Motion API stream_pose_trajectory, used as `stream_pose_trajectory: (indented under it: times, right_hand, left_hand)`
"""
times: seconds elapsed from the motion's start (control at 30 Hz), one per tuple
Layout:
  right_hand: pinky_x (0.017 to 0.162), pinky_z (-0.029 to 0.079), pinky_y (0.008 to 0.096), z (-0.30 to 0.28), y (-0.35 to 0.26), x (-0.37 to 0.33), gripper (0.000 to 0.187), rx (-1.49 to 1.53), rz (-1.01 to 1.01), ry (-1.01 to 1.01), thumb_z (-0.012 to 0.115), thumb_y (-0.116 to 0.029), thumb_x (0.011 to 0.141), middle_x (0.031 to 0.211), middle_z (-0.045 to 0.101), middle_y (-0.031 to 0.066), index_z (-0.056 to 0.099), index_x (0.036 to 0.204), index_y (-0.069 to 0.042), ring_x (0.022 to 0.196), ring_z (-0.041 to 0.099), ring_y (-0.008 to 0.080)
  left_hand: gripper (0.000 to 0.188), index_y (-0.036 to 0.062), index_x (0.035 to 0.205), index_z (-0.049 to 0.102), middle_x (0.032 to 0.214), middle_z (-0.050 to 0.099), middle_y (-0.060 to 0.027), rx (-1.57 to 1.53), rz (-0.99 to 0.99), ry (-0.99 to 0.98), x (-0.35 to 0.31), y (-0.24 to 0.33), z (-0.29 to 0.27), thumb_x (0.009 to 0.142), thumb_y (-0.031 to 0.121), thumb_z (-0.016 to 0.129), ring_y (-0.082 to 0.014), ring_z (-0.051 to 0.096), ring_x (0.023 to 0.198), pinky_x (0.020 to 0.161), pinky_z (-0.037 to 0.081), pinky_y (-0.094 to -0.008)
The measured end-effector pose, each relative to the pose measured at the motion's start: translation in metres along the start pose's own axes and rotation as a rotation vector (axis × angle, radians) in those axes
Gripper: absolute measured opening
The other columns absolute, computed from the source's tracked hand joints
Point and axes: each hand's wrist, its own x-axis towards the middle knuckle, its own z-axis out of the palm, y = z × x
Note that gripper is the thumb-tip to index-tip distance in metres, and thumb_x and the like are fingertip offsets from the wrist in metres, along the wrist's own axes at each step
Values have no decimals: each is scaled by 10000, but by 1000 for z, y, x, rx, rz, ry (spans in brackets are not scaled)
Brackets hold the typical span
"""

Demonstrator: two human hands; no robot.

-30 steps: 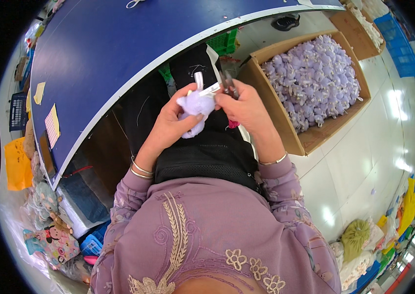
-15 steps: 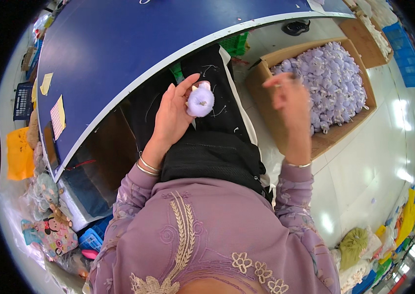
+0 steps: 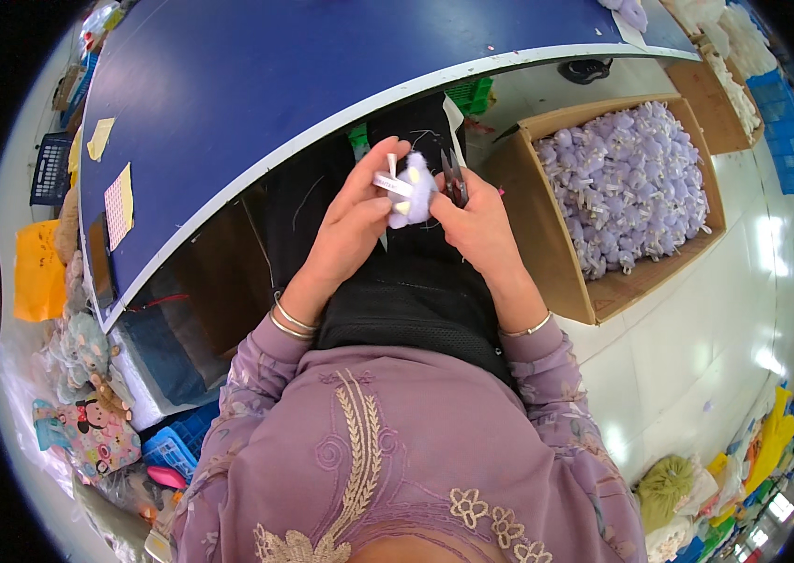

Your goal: The person trims excess threads and fabric from small purple fabric flowers using scissors. They handle each flower individually, rotate it, and cut stray threads before placing the finished items on the table.

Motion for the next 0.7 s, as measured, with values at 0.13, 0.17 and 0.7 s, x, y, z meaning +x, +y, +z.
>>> stream_pose_trajectory:
  times: [0.13, 0.17, 0.7]
  right_hand:
    - [426, 303, 211, 1, 5, 2, 91, 104, -5, 13, 632, -117, 833, 631, 479, -60, 568, 838, -52, 479, 394, 17]
    - [431, 308, 209, 0, 6, 2, 88, 107, -8, 19, 631, -117, 834, 635, 479, -61, 571, 836, -53, 484, 399, 18]
    - [560, 362, 220, 0, 7, -2, 119, -181, -174, 87, 656, -96, 807, 678, 492, -47, 562, 802, -24, 636, 431, 35]
  left_hand:
    - [496, 35, 1365, 444, 1291, 520, -69, 162, -60, 198, -3, 6, 7, 884, 35, 566, -141, 558, 1090, 861, 486, -280]
    - [459, 34, 1337, 461, 1244, 543, -66, 186, -98, 202, -3, 5, 5, 891, 48, 569, -131, 567, 1058, 809, 494, -266]
    - [229, 50, 1100, 549, 1059, 652, -62, 245, -141, 171, -3, 5, 3, 900, 102, 649, -134, 689, 776, 521, 455, -190]
